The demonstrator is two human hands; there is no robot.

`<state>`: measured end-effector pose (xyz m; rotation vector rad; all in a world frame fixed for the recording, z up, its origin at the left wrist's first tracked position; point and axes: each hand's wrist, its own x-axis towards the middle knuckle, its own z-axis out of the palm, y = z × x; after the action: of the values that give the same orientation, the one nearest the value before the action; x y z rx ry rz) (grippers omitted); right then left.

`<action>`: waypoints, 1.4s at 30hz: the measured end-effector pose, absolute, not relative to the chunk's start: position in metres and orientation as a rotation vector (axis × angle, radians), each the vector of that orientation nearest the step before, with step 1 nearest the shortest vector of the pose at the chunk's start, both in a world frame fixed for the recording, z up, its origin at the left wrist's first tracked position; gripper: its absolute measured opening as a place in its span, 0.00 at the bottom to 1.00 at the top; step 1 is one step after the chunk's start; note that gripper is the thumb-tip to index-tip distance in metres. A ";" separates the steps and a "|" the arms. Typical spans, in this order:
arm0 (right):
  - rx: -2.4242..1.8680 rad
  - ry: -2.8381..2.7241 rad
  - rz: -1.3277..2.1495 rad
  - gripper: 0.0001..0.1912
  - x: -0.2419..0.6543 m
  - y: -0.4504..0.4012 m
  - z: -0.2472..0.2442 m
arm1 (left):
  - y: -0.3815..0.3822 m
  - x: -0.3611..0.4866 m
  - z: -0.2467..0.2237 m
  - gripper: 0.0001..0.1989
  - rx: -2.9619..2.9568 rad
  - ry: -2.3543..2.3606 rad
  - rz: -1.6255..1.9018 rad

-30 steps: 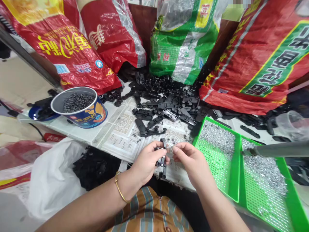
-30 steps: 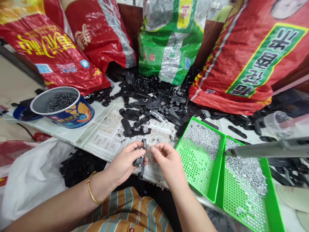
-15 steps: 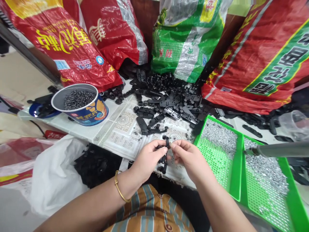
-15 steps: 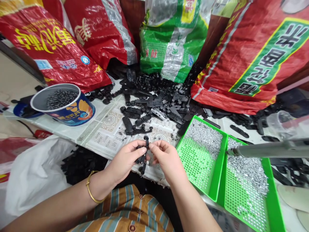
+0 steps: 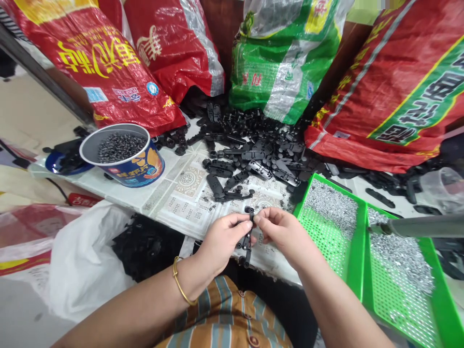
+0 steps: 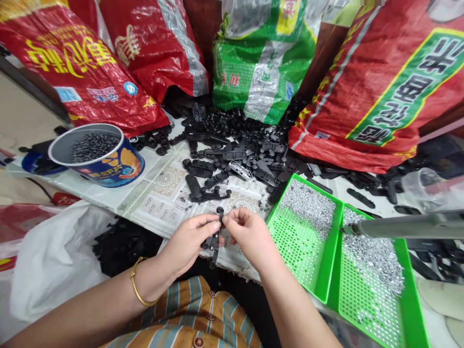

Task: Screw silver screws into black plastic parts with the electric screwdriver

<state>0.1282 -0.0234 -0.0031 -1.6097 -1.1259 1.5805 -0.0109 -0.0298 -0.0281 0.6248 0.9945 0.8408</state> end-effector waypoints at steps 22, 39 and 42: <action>-1.448 -0.734 1.477 0.14 0.113 -0.045 -0.017 | -0.029 -0.009 -0.024 0.11 0.426 0.930 0.782; -1.578 -1.067 1.359 0.15 0.107 -0.058 -0.026 | -0.029 -0.010 -0.021 0.06 0.406 0.881 1.058; -1.530 -1.026 1.414 0.15 0.105 -0.058 -0.028 | -0.032 -0.011 -0.022 0.07 0.356 0.758 0.964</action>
<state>0.1049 -0.0584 -0.0284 -1.5300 -1.0259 1.4138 -0.0107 -0.0317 -0.0225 0.3561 0.7577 0.9642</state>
